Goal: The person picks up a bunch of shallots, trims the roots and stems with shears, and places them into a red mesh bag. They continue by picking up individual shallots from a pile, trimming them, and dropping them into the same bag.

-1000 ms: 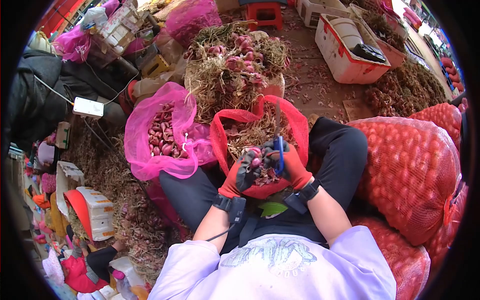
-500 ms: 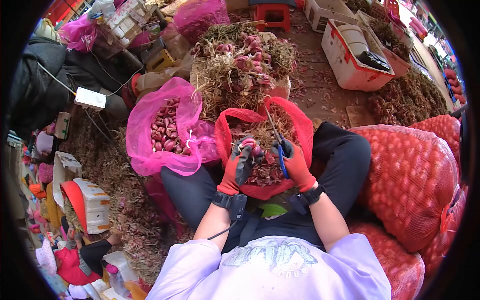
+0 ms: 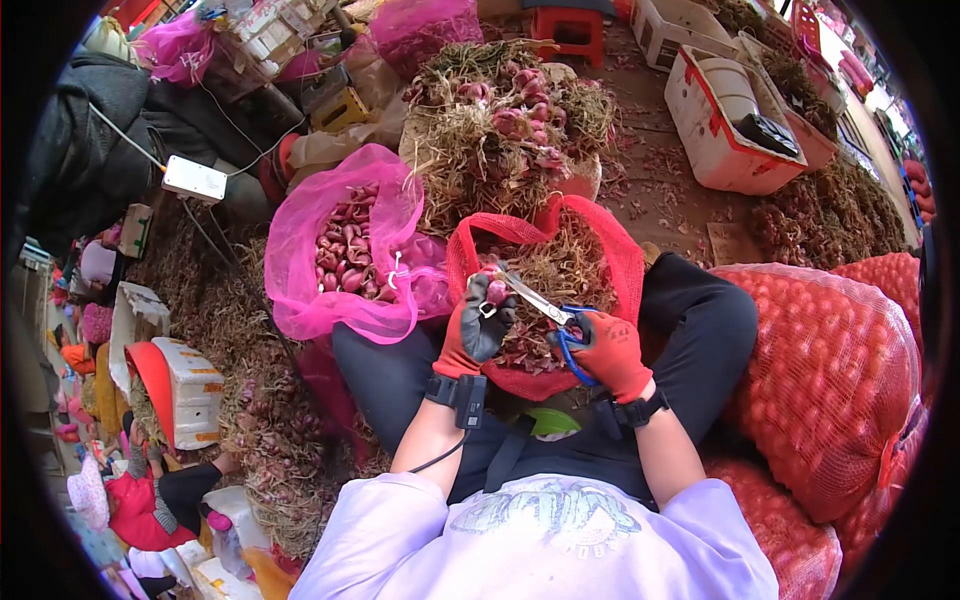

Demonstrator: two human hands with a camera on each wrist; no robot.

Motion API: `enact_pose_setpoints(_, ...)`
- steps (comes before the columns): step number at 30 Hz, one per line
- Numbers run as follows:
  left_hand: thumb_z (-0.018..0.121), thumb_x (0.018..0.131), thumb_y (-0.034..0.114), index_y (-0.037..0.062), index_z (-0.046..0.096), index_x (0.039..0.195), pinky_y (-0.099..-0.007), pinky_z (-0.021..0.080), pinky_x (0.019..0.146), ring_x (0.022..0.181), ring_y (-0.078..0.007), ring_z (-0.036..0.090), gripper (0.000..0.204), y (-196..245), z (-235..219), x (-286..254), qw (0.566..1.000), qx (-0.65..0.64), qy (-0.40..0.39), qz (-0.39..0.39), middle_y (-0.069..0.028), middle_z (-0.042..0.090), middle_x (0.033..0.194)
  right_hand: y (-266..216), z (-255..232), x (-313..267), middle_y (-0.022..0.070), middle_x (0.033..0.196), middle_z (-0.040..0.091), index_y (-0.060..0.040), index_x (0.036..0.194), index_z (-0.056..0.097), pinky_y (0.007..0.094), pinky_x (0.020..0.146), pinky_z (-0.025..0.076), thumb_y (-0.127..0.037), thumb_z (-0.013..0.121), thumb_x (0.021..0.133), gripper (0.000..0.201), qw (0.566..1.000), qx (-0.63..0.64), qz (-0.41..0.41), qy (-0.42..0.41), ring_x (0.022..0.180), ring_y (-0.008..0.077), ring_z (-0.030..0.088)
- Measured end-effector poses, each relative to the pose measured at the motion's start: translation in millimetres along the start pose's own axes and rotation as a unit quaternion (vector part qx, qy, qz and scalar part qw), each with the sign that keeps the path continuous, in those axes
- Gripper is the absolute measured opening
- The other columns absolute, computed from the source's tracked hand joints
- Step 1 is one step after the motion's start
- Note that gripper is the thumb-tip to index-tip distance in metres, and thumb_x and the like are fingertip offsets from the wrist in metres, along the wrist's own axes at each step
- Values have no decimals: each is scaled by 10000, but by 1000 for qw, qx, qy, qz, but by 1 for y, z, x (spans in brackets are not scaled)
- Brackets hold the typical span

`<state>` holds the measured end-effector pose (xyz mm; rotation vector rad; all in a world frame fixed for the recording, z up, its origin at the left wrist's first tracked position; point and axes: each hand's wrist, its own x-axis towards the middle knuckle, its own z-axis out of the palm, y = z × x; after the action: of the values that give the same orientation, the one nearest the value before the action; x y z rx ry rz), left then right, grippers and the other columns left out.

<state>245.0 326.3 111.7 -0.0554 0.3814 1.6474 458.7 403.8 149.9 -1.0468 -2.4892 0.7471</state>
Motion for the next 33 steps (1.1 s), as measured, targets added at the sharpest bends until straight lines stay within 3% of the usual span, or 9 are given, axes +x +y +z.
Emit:
enact_pose_setpoints(4, 542, 923, 288, 130, 498, 1205, -280, 500, 649, 803, -169, 592, 326, 3, -13, -3, 999, 45, -5, 14, -30, 592, 923, 3, -6, 1, 127, 740, 638, -85, 898, 654, 389, 593, 479, -389, 695, 714, 357, 996, -89, -12, -20, 658, 293, 625)
enact_pose_setpoints(7, 547, 921, 293, 132, 494, 1193, -254, 489, 654, 818, -156, 592, 321, 3, -15, -4, 998, 54, -36, 13, 15, 590, 914, -9, -17, 2, 137, 692, 632, -72, 890, 669, 383, 574, 473, -381, 702, 719, 355, 998, -54, -6, -12, 641, 301, 624)
enact_pose_setpoints(14, 527, 938, 297, 105, 484, 1176, -231, 444, 608, 720, -106, 525, 310, 5, 1, 0, 997, 55, -61, 12, 42, 552, 857, -3, -7, 3, 148, 721, 648, -47, 905, 682, 363, 588, 472, -385, 733, 717, 390, 972, 175, 108, -116, 634, 275, 637)
enact_pose_setpoints(17, 524, 940, 287, 97, 496, 1168, -234, 427, 591, 703, -98, 483, 299, -1, 32, -7, 978, 136, 146, 66, 27, 534, 861, -12, -13, 4, 140, 745, 653, -53, 920, 680, 358, 614, 477, -397, 729, 725, 398, 968, 183, 120, -122, 656, 267, 638)
enact_pose_setpoints(22, 527, 930, 248, 100, 530, 1145, -247, 466, 634, 761, -144, 559, 260, 6, -18, -2, 990, 105, -36, 88, -37, 587, 983, 1, -17, 5, 137, 885, 653, -73, 1046, 644, 365, 698, 480, -402, 720, 740, 455, 997, 48, 61, -24, 807, 285, 634)
enact_pose_setpoints(23, 524, 929, 243, 104, 536, 1142, -255, 476, 645, 771, -157, 575, 255, 6, -20, -2, 988, 94, -81, 87, -52, 598, 1015, 4, -16, 7, 134, 926, 636, -88, 1092, 615, 380, 741, 476, -405, 716, 742, 483, 989, 92, 95, -65, 860, 302, 619)
enact_pose_setpoints(27, 483, 934, 240, 143, 544, 1146, -298, 503, 692, 767, -173, 585, 241, 4, -25, 6, 994, -92, -5, -64, -62, 608, 1028, -10, -3, 3, 133, 940, 609, -74, 1074, 594, 399, 741, 475, -419, 720, 728, 505, 991, 123, 32, -37, 866, 320, 608)
enact_pose_setpoints(30, 471, 936, 208, 146, 563, 1110, -288, 506, 676, 768, -164, 586, 206, -5, -28, 5, 990, -122, 8, -65, -45, 622, 999, -16, 13, 2, 132, 918, 611, -69, 1051, 591, 410, 716, 479, -394, 720, 722, 480, 998, 55, 10, -33, 845, 326, 611)
enact_pose_setpoints(33, 499, 920, 164, 146, 561, 1083, -264, 501, 643, 768, -137, 572, 175, -8, -26, 2, 1000, -21, -8, -18, -16, 600, 915, -13, 30, 1, 115, 804, 632, -51, 1032, 617, 382, 659, 477, -365, 723, 736, 444, 998, 42, 37, 4, 718, 261, 630)
